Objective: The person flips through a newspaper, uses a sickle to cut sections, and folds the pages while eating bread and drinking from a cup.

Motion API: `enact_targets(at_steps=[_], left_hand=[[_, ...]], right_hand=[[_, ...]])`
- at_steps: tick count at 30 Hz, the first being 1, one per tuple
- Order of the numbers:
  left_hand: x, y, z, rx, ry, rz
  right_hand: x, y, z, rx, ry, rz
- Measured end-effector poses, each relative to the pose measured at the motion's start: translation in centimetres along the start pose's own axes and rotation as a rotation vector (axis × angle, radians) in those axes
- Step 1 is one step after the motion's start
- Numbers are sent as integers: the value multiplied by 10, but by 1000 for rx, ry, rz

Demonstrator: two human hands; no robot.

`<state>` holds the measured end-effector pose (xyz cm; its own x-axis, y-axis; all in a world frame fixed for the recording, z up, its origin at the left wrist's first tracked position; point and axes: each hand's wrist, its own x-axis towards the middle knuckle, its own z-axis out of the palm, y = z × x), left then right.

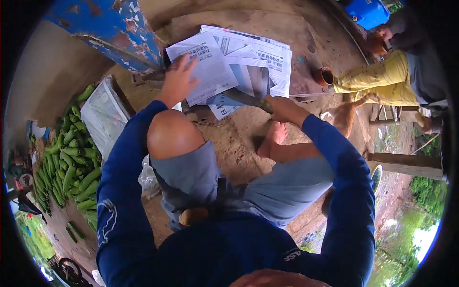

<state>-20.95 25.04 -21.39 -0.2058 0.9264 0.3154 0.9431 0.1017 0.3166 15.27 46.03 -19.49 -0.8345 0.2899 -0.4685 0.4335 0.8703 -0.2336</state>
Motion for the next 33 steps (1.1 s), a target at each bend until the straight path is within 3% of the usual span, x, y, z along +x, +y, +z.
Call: enact_targets(at_steps=[2,5,8,12,16,21,28,29,32,33], left_hand=[[11,14,14,183,-108,198],[20,21,30,209,-214,339],[15,23,46,170,-388,250],[19,23,40,146,-440,262],[25,27,39,128,-527,251],[24,24,37,108,-542,258],[30,23,33,133,-575,298],[28,23,32,128,-575,305],[30,22,27,163,-598,357],[29,23,21,189,-625,378]], right_hand=[[5,-12,-6,16,-56,31],[6,-19,-15,17,-72,70],[5,-3,-12,-15,-7,67],[3,11,-29,-99,-68,99],[-2,34,-28,-133,76,171],[7,37,-17,-233,48,118],[-11,69,-20,-334,283,29],[-6,88,3,-441,429,-56],[-21,52,-10,-234,194,7],[-28,24,-26,-163,11,112]])
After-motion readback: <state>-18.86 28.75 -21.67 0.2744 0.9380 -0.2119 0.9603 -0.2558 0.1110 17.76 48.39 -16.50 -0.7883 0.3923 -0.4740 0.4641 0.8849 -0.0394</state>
